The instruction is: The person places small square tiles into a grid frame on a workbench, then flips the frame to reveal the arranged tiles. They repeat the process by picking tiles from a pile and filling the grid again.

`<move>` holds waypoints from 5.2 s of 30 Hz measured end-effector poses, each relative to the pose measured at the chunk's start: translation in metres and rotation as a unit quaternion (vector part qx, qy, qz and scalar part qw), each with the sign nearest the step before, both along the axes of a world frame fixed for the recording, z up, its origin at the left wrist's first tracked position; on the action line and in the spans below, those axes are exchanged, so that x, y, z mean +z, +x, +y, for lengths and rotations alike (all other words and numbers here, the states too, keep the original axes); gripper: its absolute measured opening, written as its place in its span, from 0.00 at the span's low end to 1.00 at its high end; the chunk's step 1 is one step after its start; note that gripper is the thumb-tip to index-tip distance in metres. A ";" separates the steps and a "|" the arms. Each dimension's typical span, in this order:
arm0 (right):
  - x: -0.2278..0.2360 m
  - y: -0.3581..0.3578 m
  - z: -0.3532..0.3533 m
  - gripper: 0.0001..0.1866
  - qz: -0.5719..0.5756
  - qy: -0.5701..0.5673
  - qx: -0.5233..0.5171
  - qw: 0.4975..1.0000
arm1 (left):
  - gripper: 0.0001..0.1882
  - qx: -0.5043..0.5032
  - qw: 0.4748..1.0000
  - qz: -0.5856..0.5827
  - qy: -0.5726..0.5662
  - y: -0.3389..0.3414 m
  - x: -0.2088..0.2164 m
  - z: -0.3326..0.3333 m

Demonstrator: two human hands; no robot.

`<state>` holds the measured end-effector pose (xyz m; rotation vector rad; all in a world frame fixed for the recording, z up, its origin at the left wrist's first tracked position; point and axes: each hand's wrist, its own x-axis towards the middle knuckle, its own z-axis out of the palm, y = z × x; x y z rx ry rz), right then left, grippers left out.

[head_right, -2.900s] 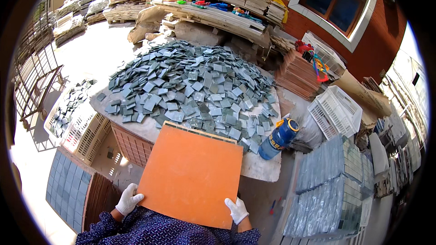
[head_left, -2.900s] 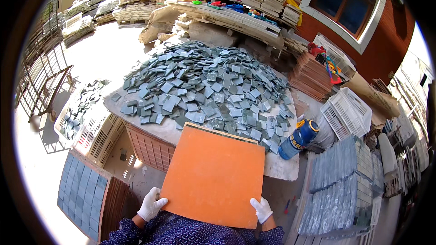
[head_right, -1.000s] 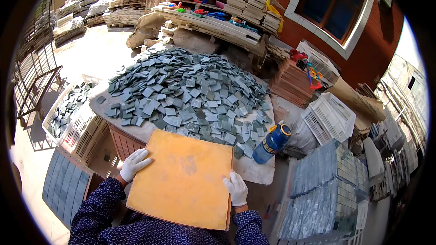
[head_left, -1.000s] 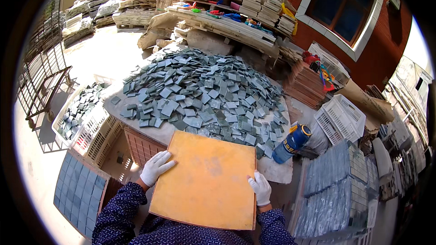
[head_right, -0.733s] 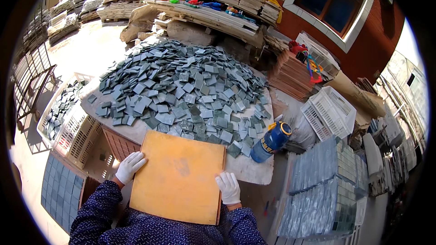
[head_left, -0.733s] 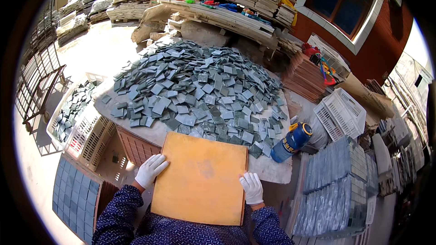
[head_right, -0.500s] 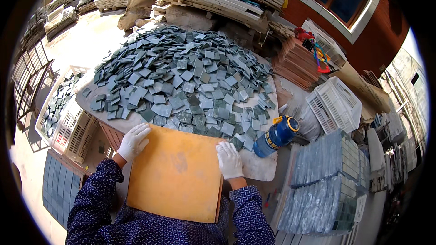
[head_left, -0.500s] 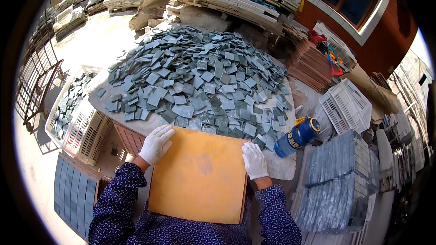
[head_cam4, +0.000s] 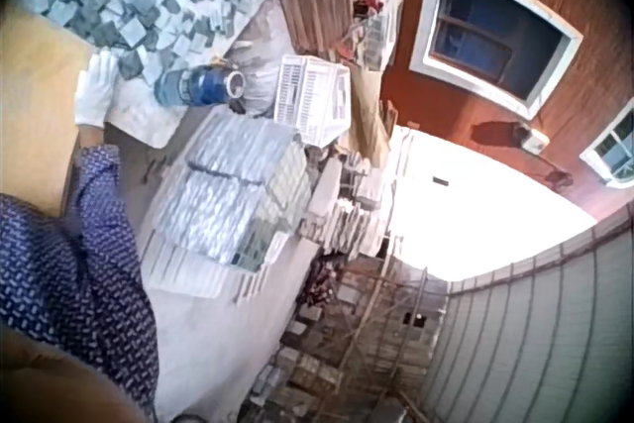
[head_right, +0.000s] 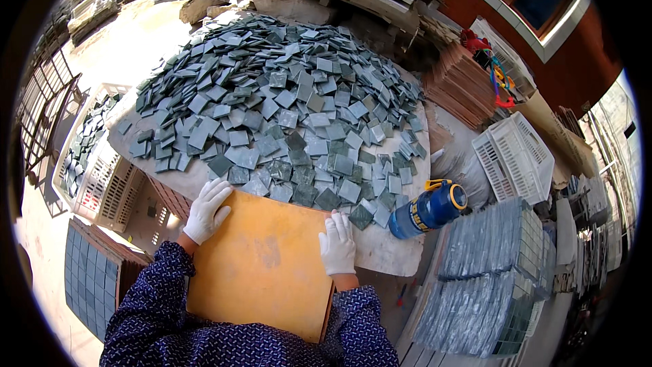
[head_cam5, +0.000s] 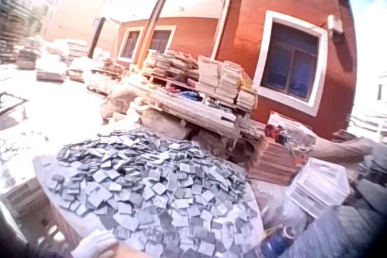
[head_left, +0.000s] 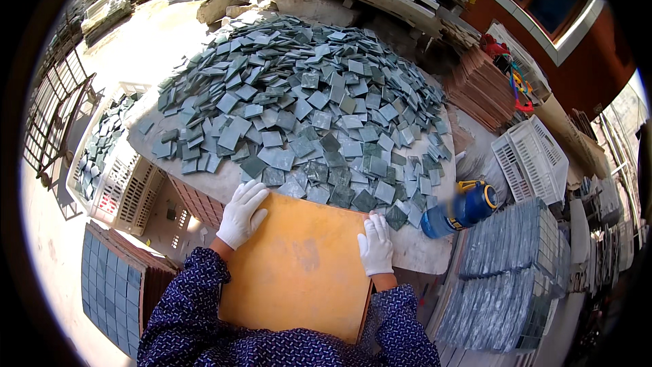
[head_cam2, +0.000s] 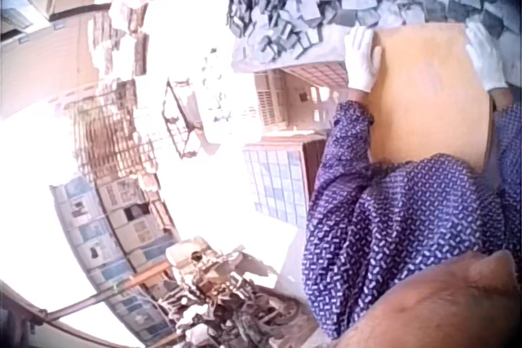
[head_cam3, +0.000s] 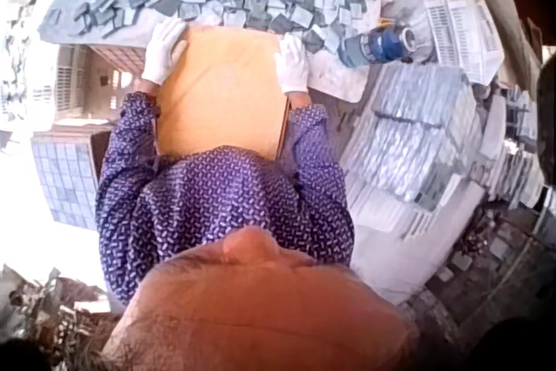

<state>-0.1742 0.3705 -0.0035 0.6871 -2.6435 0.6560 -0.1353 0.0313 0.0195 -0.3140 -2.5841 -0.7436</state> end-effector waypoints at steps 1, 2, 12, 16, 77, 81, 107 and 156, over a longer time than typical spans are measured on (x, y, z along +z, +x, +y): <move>-0.003 0.013 -0.003 0.21 0.016 0.006 -0.015 1.000 | 0.25 0.009 1.000 -0.004 0.012 0.015 -0.004 -0.001; -0.005 0.030 -0.002 0.23 0.007 0.004 -0.008 1.000 | 0.25 0.016 0.999 -0.005 0.029 0.030 -0.010 0.000; -0.023 0.176 0.026 0.32 -0.240 -0.408 -0.040 0.880 | 0.31 0.023 0.840 -0.125 0.528 0.176 -0.030 0.012; -0.008 0.169 0.029 0.30 -0.294 -0.568 0.004 0.769 | 0.32 -0.052 0.708 -0.053 0.703 0.179 -0.052 -0.001; 0.012 0.127 0.080 0.23 -0.069 -0.254 -0.248 0.932 | 0.46 -0.156 0.977 -0.086 -0.120 0.043 -0.011 0.220; 0.011 0.134 0.084 0.23 -0.048 -0.314 -0.239 0.918 | 0.46 -0.153 0.975 -0.087 -0.138 0.059 -0.009 0.235; 0.022 0.180 0.090 0.19 0.005 -0.279 -0.248 0.928 | 0.48 -0.262 0.948 -0.104 -0.149 0.118 -0.010 0.263; 0.020 0.140 0.039 0.27 -0.125 -0.111 -0.002 0.986 | 0.47 -0.038 0.987 -0.105 -0.116 0.143 -0.016 0.093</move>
